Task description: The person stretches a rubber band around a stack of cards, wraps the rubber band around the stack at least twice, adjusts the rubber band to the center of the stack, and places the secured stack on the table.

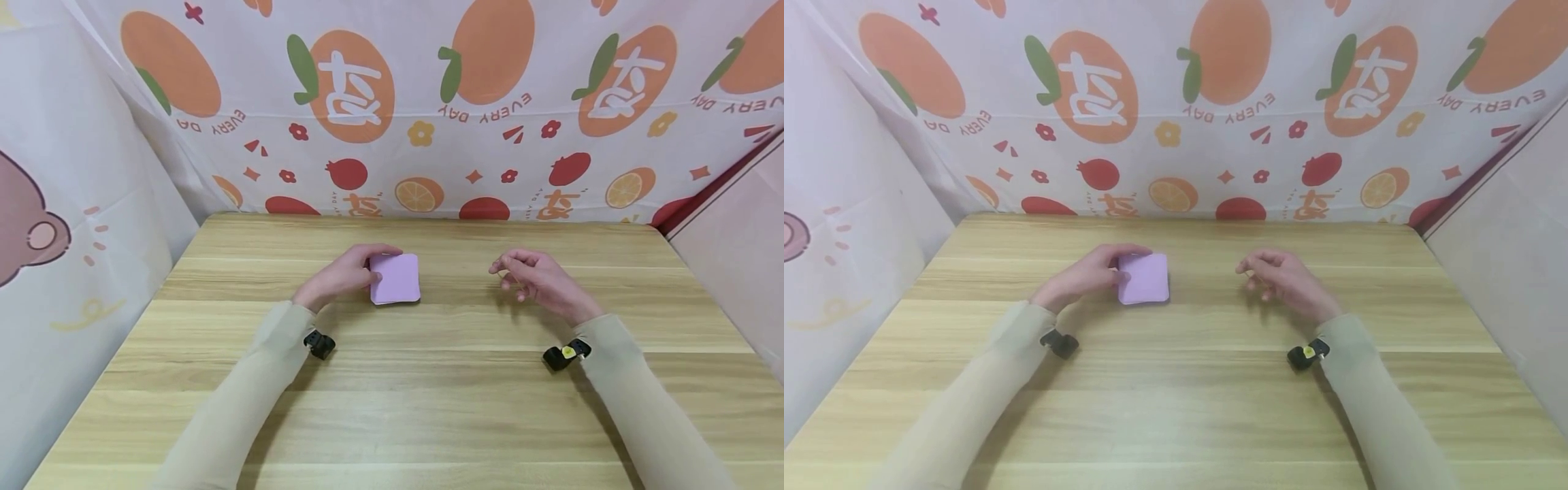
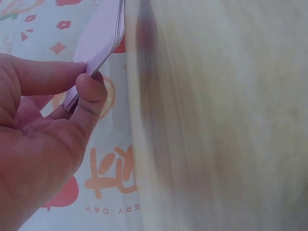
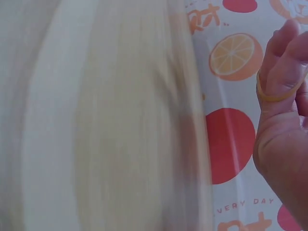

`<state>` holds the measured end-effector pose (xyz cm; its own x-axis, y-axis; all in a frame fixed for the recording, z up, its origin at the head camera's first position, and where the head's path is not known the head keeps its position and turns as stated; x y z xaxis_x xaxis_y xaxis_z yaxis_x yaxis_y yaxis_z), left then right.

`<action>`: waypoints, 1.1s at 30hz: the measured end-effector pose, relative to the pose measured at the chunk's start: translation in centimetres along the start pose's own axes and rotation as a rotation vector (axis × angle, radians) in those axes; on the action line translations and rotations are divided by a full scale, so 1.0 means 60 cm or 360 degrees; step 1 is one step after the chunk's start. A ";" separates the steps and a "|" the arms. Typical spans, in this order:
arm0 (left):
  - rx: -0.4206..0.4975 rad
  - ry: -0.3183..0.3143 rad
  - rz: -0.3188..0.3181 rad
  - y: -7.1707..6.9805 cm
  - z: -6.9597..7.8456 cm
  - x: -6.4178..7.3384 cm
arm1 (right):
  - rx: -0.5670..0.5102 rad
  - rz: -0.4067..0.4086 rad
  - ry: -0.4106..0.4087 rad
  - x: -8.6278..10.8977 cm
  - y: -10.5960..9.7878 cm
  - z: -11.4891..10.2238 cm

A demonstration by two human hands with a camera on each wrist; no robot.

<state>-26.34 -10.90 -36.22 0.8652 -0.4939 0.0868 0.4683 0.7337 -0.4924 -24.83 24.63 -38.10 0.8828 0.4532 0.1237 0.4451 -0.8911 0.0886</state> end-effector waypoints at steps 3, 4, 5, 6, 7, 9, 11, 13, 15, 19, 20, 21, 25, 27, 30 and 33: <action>0.0044 0.0032 0.0022 0.002 -0.001 0.001 | -0.0021 -0.0012 -0.0056 0.001 0.008 -0.002; 0.0061 0.0039 0.0031 0.002 -0.002 0.002 | -0.0019 -0.0005 -0.0071 0.001 0.011 -0.002; 0.0074 0.0045 0.0038 0.003 -0.002 0.003 | -0.0015 0.0007 -0.0080 0.001 0.015 -0.003; 0.0083 0.0054 0.0045 0.003 -0.002 0.004 | -0.0004 0.0029 -0.0088 0.002 0.019 -0.003; 0.0092 0.0058 0.0056 0.004 -0.002 0.004 | 0.0011 0.0056 -0.0096 0.002 0.023 -0.003; 0.0097 0.0070 0.0074 0.005 -0.002 0.005 | 0.0067 0.0117 -0.0110 0.002 0.032 -0.004; 0.0098 0.0075 0.0091 0.006 -0.002 0.005 | 0.0127 0.0169 -0.0124 0.001 0.042 -0.006; 0.0102 0.0075 0.0108 0.006 -0.001 0.005 | 0.0190 0.0208 -0.0138 0.001 0.052 -0.008; 0.0102 0.0083 0.0121 0.007 0.001 0.006 | 0.0225 0.0233 -0.0156 0.000 0.062 -0.011; 0.0118 0.0106 0.0151 0.007 0.006 0.007 | 0.0260 0.0283 -0.0205 -0.001 0.079 -0.021; 0.0125 0.0108 0.0157 0.007 0.007 0.007 | 0.0268 0.0295 -0.0218 -0.001 0.082 -0.024; 0.0134 0.0102 0.0162 0.007 0.009 0.007 | 0.0277 0.0303 -0.0232 -0.001 0.086 -0.027; 0.0206 0.0063 0.0162 0.008 0.013 0.007 | 0.0288 0.0319 -0.0277 -0.004 0.100 -0.033; 0.0260 0.0043 0.0160 0.009 0.013 0.007 | 0.0304 0.0314 -0.0297 -0.006 0.108 -0.034; 0.0353 0.0013 0.0173 0.010 0.013 0.009 | 0.0328 0.0315 -0.0320 -0.009 0.119 -0.031; 0.0437 0.0020 0.0189 0.010 0.013 0.011 | 0.0345 0.0313 -0.0328 -0.013 0.129 -0.026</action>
<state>-25.35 -10.43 -35.78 0.9153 -0.4016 0.0313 0.3965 0.8845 -0.2458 -22.32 17.40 -35.97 0.9567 0.2782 -0.0862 0.2658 -0.9550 -0.1316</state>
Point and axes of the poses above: each hand's wrist, its own x-axis away from the middle knuckle, its own y-axis out of the palm, z = x × y, the point moved 2 cm from there along -x, towards the middle knuckle, and after that the axes turned 1 degree about z, right-handed, at the moved point
